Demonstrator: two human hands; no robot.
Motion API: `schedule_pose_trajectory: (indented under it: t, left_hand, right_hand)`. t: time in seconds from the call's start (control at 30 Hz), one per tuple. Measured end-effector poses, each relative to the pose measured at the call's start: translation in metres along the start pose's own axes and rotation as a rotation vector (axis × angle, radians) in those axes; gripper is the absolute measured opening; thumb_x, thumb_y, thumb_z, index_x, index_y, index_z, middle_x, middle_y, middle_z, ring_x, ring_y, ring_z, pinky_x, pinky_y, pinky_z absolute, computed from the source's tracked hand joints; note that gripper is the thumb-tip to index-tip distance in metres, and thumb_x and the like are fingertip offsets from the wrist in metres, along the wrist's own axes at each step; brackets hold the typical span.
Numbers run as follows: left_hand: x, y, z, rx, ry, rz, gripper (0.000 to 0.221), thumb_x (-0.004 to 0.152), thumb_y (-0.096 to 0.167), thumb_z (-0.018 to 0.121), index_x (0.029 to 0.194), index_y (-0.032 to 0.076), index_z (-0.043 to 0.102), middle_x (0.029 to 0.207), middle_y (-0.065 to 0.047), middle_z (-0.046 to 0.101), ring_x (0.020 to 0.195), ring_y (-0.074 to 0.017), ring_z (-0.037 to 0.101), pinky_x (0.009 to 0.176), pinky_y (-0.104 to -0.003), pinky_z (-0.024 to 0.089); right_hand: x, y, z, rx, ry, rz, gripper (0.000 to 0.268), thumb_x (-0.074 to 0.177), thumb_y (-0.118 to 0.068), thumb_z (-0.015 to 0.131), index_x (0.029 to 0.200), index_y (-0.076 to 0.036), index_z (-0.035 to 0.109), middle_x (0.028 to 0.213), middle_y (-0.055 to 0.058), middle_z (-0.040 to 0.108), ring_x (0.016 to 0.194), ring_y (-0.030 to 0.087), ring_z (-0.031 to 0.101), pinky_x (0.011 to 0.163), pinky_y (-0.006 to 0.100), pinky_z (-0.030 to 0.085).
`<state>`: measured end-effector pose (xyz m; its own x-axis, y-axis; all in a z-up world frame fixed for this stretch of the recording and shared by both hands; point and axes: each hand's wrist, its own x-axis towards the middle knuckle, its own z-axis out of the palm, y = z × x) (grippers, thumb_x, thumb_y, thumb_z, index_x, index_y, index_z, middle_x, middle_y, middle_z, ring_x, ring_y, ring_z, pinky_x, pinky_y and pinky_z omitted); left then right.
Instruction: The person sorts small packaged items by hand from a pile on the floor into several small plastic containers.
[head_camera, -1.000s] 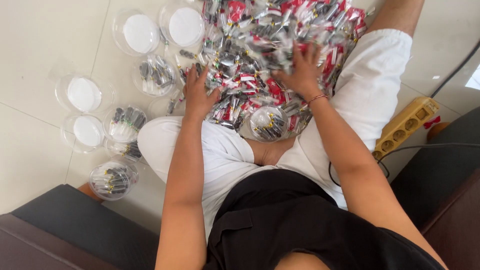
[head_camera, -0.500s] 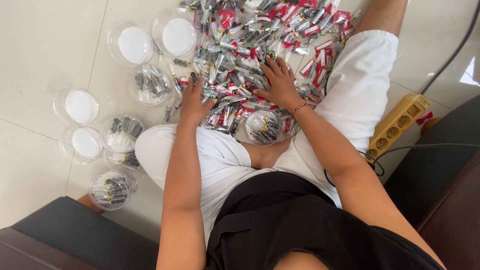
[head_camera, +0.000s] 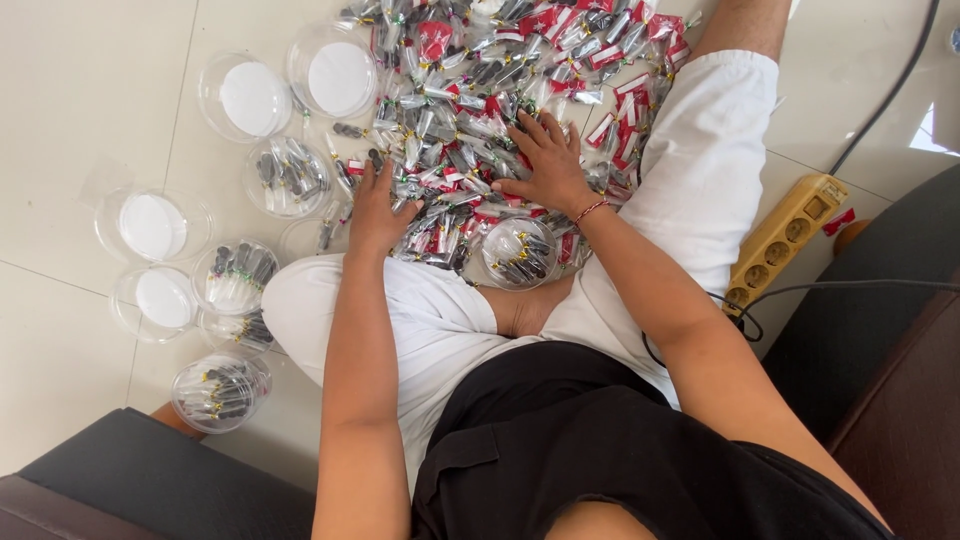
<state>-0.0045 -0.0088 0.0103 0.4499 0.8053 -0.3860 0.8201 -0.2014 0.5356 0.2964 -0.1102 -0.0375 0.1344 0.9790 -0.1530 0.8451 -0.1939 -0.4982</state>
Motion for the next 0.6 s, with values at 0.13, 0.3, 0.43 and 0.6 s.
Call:
schedule_pose_trajectory:
  t: [0.13,0.3,0.43,0.6]
  left_hand:
    - [0.003,0.003,-0.001,-0.010,0.031,0.004,0.084,0.089,0.034,0.079,0.159,0.006,0.041,0.161,-0.035,0.028,0.147,-0.0521,0.033,0.123,-0.056,0.024]
    - [0.006,0.020,-0.014,-0.020,-0.150,-0.202,0.083,0.098,0.038,0.067,0.164,0.019,0.021,0.172,-0.014,0.005,0.157,-0.0395,0.010,0.124,-0.054,0.019]
    - [0.008,0.012,-0.010,-0.022,-0.152,-0.181,0.083,0.098,0.042,0.067,0.164,0.019,0.022,0.172,-0.014,0.006,0.156,-0.0412,0.011,0.124,-0.056,0.018]
    - [0.015,-0.004,-0.002,-0.057,-0.104,-0.128,0.080,0.096,0.041,0.068,0.162,0.018,0.029,0.170,-0.018,0.011,0.154,-0.0445,0.016,0.122,-0.057,0.022]
  right_hand:
    - [0.000,-0.005,-0.017,0.036,0.067,-0.016,0.082,0.089,-0.082,0.060,0.146,-0.023,0.059,0.157,0.006,0.048,0.151,0.042,0.026,0.112,0.080,0.004]
    - [0.032,0.015,-0.041,0.174,0.323,0.221,0.024,0.099,-0.010,0.064,0.122,-0.015,0.066,0.127,0.003,0.069,0.124,0.029,0.057,0.103,0.047,0.037]
    - [0.077,0.053,-0.065,0.055,0.362,0.184,0.027,0.094,0.015,0.053,0.104,-0.001,0.073,0.110,0.010,0.074,0.109,0.030,0.066,0.110,0.045,0.050]
    - [0.129,0.130,-0.048,-0.178,0.308,0.074,0.031,0.087,0.015,0.069,0.111,-0.002,0.078,0.119,0.018,0.072,0.114,0.045,0.059,0.108,0.053,0.044]
